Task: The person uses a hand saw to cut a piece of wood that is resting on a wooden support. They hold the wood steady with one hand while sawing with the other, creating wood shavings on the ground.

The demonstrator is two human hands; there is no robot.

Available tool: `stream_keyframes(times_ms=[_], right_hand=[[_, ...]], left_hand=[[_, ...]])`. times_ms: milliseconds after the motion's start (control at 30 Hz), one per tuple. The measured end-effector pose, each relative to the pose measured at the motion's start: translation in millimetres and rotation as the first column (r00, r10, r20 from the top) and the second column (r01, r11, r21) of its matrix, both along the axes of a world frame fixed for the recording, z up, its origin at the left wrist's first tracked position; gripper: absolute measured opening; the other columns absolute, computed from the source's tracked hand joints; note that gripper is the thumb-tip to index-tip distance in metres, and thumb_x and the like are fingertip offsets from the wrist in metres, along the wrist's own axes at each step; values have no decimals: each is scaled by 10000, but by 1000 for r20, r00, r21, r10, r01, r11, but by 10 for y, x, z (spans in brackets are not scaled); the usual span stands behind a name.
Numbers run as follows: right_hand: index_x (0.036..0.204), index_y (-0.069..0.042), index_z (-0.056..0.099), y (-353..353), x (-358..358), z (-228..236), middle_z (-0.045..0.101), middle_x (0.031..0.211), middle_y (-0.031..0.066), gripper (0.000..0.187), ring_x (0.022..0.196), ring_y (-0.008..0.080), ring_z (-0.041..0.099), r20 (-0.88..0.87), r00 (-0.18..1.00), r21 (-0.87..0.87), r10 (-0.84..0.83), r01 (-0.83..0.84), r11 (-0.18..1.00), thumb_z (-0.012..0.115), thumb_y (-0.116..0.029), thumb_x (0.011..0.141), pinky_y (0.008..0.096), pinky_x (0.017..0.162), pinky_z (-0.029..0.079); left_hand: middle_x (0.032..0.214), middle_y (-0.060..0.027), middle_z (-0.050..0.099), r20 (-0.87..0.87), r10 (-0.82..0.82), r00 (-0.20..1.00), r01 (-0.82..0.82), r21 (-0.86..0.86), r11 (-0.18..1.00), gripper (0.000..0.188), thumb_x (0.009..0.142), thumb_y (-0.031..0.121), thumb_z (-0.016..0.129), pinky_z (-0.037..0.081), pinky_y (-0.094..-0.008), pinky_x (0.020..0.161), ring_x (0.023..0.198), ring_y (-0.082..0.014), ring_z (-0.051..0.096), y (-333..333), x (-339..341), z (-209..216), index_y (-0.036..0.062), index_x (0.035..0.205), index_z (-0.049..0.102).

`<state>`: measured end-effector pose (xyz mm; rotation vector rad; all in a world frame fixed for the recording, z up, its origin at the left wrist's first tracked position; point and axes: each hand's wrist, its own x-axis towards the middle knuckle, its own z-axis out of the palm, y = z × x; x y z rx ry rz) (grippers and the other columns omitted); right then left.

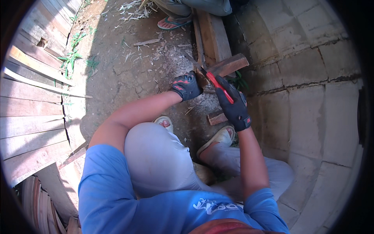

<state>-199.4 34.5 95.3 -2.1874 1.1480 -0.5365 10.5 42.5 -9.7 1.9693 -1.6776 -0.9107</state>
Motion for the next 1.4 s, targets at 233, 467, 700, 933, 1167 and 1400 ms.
stream_keyframes(times_ms=[233, 467, 700, 933, 1167, 1400], right_hand=[[1451, -133, 674, 137, -371, 470, 737, 1338, 155, 426, 1215, 303, 715, -63, 997, 145, -43, 52, 988, 680, -241, 1039, 397, 1033, 538], [1447, -68, 676, 653, -897, 1108, 739, 1084, 60, 430, 766, 103, 635, -39, 948, 365, -314, 307, 879, 679, -222, 1045, 277, 667, 527], [1432, -47, 684, 858, -890, 1271, 687, 877, 15, 425, 657, 73, 571, -81, 957, 206, -280, 291, 934, 683, -198, 1035, 264, 604, 477], [1426, -26, 682, 903, -789, 1302, 668, 830, 8, 429, 635, 70, 565, -74, 945, 256, -317, 325, 910, 680, -186, 1029, 264, 584, 458], [1416, -15, 683, 727, -687, 1482, 665, 817, 34, 426, 586, 79, 561, -119, 959, 180, -257, 276, 944, 666, -174, 1021, 275, 556, 455], [1375, -114, 728, 412, -537, 1333, 753, 977, 119, 395, 713, 174, 693, -252, 968, -36, 6, -15, 999, 674, -168, 987, 338, 642, 544]], left_hand=[[1230, -281, 717, 58, 46, 997, -44, -34, 998, 672, 832, 484, 773, 573, -509, 983, 1148, -434, 709, -41, 24, -249, -6, 1270, 637], [1137, -268, 748, 79, 31, 996, -26, -67, 997, 645, 822, 494, 752, 586, -503, 942, 1062, -422, 740, -38, -16, -266, -3, 1220, 647], [1112, -270, 751, 108, 34, 994, -28, -63, 998, 630, 817, 481, 752, 591, -509, 921, 1027, -425, 746, -23, 30, -255, -5, 1205, 649], [1130, -278, 748, 102, 55, 993, -51, -35, 998, 620, 830, 472, 744, 586, -508, 938, 1066, -424, 741, -17, -3, -274, 2, 1224, 650], [1161, -272, 744, 100, 41, 994, -38, -29, 999, 624, 841, 472, 737, 577, -508, 960, 1083, -423, 738, -16, -12, -258, -2, 1237, 644], [1188, -275, 735, 108, 70, 992, -63, -67, 996, 625, 845, 466, 745, 575, -510, 967, 1114, -425, 727, -25, -12, -319, 4, 1252, 640]])
